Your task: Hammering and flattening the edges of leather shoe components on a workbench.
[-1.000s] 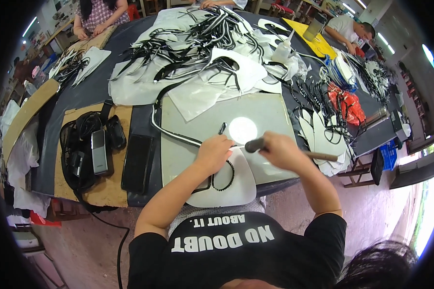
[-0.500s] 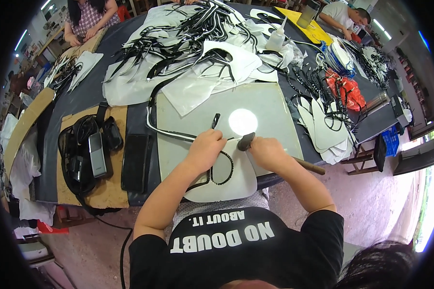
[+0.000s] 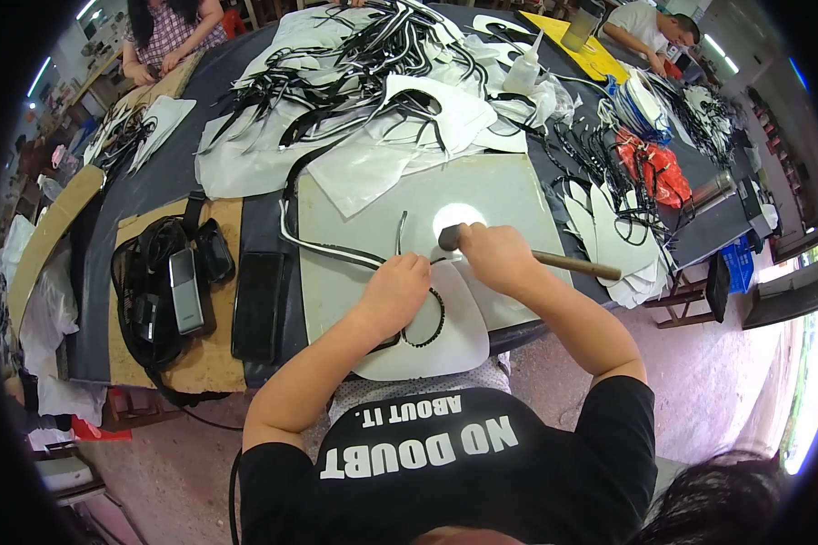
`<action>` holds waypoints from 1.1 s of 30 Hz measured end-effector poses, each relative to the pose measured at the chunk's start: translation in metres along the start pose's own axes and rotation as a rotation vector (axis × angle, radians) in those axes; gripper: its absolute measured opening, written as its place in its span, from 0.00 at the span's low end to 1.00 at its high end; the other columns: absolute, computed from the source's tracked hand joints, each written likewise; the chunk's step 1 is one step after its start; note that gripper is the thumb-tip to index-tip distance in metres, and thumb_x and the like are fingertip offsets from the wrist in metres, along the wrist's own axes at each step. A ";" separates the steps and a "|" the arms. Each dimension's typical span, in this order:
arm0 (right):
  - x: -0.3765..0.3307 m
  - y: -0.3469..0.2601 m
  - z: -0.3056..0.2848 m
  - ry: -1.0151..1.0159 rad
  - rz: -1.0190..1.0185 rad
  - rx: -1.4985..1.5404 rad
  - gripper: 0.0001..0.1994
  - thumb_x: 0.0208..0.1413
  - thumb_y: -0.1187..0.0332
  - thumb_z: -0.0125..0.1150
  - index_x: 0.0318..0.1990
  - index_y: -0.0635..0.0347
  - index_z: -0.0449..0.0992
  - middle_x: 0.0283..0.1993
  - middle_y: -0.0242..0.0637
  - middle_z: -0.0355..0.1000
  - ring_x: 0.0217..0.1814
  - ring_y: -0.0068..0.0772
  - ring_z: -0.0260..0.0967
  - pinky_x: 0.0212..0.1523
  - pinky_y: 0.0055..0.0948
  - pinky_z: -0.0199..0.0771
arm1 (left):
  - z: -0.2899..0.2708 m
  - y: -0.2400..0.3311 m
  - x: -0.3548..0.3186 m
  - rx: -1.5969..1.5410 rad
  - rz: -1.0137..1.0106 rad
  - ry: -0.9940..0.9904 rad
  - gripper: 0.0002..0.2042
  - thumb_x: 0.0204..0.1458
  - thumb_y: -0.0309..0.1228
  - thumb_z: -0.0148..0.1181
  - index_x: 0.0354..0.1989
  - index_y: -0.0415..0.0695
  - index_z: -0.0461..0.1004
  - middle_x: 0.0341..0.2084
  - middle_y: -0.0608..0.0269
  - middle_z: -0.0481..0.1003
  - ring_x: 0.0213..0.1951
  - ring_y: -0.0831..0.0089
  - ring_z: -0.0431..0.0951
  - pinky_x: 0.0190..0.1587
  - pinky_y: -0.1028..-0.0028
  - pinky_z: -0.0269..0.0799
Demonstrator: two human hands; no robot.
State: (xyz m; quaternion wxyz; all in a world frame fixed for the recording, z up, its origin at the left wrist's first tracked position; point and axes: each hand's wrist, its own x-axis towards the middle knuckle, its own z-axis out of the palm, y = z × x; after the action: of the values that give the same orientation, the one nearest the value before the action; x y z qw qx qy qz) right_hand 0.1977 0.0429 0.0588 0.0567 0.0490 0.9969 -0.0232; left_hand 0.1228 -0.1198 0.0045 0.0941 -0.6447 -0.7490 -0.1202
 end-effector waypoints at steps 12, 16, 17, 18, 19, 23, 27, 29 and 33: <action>0.004 -0.003 -0.001 -0.069 -0.068 0.035 0.06 0.44 0.73 0.46 0.32 0.64 0.64 0.24 0.45 0.70 0.27 0.44 0.70 0.25 0.35 0.70 | 0.000 -0.019 -0.001 -0.284 -0.027 0.065 0.04 0.39 0.25 0.53 0.25 0.42 0.73 0.24 0.63 0.69 0.32 0.66 0.68 0.32 0.71 0.67; -0.001 -0.009 0.009 -0.045 0.021 0.035 0.07 0.44 0.74 0.46 0.32 0.65 0.64 0.25 0.46 0.70 0.28 0.44 0.70 0.27 0.36 0.70 | 0.001 -0.021 0.001 -0.390 -0.119 0.076 0.06 0.37 0.26 0.57 0.26 0.42 0.72 0.24 0.62 0.69 0.33 0.64 0.68 0.34 0.68 0.66; -0.002 -0.013 0.009 -0.129 0.042 0.050 0.07 0.44 0.74 0.46 0.32 0.66 0.64 0.26 0.46 0.70 0.28 0.44 0.70 0.28 0.36 0.70 | 0.000 -0.023 0.003 -0.464 -0.185 0.061 0.06 0.36 0.26 0.58 0.25 0.43 0.71 0.24 0.61 0.69 0.33 0.63 0.68 0.34 0.67 0.66; -0.002 -0.013 0.006 -0.128 0.043 0.048 0.07 0.44 0.74 0.46 0.32 0.66 0.64 0.26 0.46 0.70 0.28 0.44 0.70 0.28 0.36 0.70 | -0.002 -0.023 0.005 -0.464 -0.184 0.064 0.06 0.36 0.26 0.58 0.25 0.43 0.71 0.24 0.61 0.69 0.33 0.63 0.68 0.34 0.67 0.66; -0.002 -0.013 0.003 -0.142 0.036 0.057 0.07 0.44 0.74 0.46 0.33 0.65 0.64 0.26 0.46 0.71 0.28 0.44 0.70 0.28 0.36 0.70 | -0.005 -0.022 0.008 -0.427 -0.221 0.000 0.07 0.35 0.27 0.59 0.25 0.43 0.71 0.23 0.61 0.69 0.32 0.63 0.68 0.34 0.66 0.65; -0.009 -0.007 -0.001 -0.149 0.102 0.092 0.08 0.45 0.72 0.47 0.34 0.64 0.66 0.27 0.46 0.70 0.30 0.46 0.70 0.29 0.38 0.70 | -0.014 -0.025 0.013 -0.333 -0.242 -0.157 0.07 0.35 0.28 0.59 0.24 0.43 0.69 0.20 0.60 0.69 0.30 0.62 0.68 0.32 0.66 0.64; -0.042 0.014 0.007 -0.050 0.152 0.198 0.09 0.47 0.69 0.47 0.35 0.64 0.67 0.28 0.48 0.70 0.31 0.48 0.68 0.31 0.40 0.68 | -0.044 -0.025 0.008 -0.478 -0.173 -0.100 0.05 0.38 0.29 0.57 0.22 0.43 0.69 0.20 0.60 0.69 0.27 0.61 0.69 0.30 0.66 0.65; -0.060 0.013 0.001 0.067 0.199 0.289 0.11 0.49 0.66 0.47 0.35 0.64 0.68 0.29 0.49 0.69 0.31 0.50 0.67 0.32 0.42 0.66 | -0.061 -0.024 -0.004 -0.744 -0.214 -0.127 0.05 0.39 0.28 0.57 0.23 0.41 0.68 0.19 0.60 0.68 0.25 0.63 0.69 0.27 0.70 0.62; -0.079 0.009 0.001 0.150 0.231 0.390 0.10 0.49 0.65 0.48 0.36 0.61 0.68 0.28 0.48 0.69 0.31 0.51 0.66 0.30 0.42 0.66 | -0.050 -0.019 -0.012 -0.734 -0.302 -0.057 0.05 0.41 0.28 0.56 0.23 0.41 0.67 0.19 0.60 0.68 0.23 0.65 0.69 0.26 0.70 0.62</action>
State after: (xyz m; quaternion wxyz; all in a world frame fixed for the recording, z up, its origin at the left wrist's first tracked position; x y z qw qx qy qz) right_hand 0.2770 0.0442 0.0665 -0.0256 0.1746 0.9627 -0.2050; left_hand 0.1048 -0.1486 0.0471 -0.1823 -0.5210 -0.7451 -0.3745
